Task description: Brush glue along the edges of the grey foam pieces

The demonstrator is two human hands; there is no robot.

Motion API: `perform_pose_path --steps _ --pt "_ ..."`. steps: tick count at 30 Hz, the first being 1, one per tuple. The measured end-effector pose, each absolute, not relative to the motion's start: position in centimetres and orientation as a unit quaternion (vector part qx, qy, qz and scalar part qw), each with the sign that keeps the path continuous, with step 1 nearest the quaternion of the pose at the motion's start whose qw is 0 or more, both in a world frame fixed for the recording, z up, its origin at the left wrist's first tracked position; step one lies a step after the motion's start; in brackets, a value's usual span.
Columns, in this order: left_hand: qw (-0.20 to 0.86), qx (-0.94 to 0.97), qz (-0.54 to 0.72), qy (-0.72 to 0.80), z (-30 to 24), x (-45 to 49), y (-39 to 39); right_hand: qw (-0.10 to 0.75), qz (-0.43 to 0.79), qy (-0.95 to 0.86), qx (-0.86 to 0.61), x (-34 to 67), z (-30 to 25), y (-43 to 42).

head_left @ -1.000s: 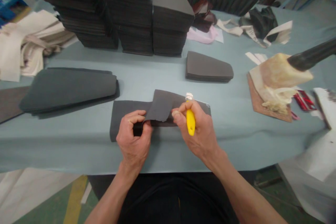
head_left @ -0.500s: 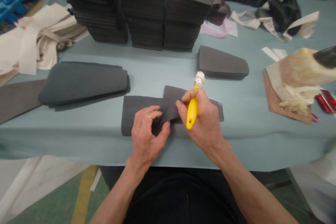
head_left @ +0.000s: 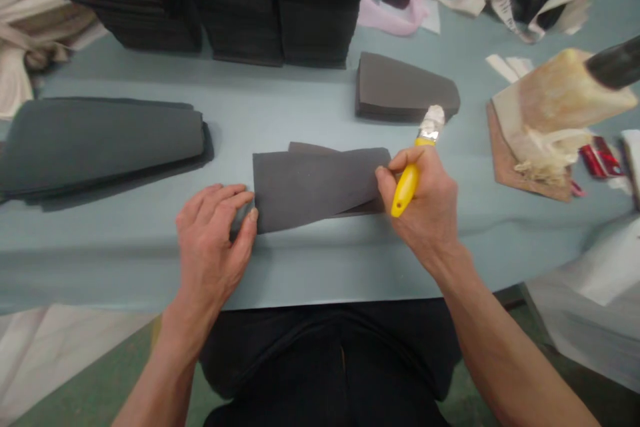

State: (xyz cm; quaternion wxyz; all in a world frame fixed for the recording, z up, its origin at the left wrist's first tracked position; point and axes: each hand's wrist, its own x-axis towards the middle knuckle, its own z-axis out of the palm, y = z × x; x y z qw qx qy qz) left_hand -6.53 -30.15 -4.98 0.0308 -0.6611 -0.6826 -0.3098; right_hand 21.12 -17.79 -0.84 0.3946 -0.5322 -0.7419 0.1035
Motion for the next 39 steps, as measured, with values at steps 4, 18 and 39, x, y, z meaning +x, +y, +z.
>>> perform_pose_path --steps 4,18,39 --pt "0.0 -0.721 -0.267 -0.639 -4.0 -7.1 -28.6 0.382 0.101 -0.729 -0.558 22.5 -1.4 -17.6" --pt "-0.012 -0.68 -0.24 -0.693 -2.5 -6.8 -25.7 0.447 0.043 -0.733 -0.511 23.2 -1.6 -17.8" --pt "-0.206 -0.697 -0.079 -0.682 1.5 -8.8 -17.3 0.402 0.036 -0.752 -0.522 23.8 -3.0 -17.4"
